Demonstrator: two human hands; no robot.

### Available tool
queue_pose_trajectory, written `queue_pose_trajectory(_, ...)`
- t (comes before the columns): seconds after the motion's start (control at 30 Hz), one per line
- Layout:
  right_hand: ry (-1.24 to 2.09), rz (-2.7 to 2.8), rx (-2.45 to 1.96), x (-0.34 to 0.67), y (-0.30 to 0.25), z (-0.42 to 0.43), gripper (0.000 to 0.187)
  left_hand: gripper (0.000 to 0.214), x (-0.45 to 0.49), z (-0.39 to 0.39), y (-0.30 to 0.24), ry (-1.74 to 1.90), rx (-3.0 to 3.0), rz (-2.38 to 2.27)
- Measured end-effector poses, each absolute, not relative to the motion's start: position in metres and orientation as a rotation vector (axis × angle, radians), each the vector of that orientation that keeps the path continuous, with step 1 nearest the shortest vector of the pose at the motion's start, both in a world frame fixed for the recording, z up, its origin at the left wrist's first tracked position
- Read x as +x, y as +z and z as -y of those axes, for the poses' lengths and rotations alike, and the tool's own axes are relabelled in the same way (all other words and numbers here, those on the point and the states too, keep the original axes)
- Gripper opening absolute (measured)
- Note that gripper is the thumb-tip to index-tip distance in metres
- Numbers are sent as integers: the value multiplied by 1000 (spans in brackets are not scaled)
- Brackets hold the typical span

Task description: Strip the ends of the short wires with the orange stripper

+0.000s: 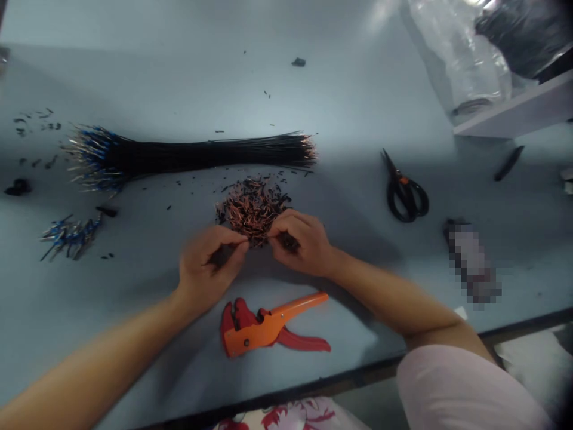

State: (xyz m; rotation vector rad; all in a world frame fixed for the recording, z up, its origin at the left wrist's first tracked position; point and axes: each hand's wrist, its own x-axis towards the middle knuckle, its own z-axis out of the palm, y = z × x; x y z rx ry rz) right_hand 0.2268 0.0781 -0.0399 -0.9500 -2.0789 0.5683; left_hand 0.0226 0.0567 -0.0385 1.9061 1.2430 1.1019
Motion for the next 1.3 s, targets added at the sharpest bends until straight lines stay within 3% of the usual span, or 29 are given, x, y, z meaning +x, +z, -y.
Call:
queue_pose_trajectory(0.2, 315, 1983, -1228, 236, -43, -91, 19, 23, 11, -69, -46, 1297, 1712, -1565)
queue_pose_trajectory(0.6, 481, 2550, -1141, 230, -34, -81, 49, 34, 7, -77, -53, 1289, 1578, -1562)
queue_pose_trajectory(0.9, 492, 2522, -838, 233, -38, -82, 36, 33, 7, -76, -49, 1187, 1721, -1549)
queue_pose_trajectory(1.1, 511, 2516, -762, 232, -37, -81, 42, 32, 11, -77, -43, 1076, 1890, -1567)
queue_pose_trajectory(1.3, 545, 2479, -696, 232, -41, -82, 32, 43, 10, -79, -51, 1003, 2142, -1404)
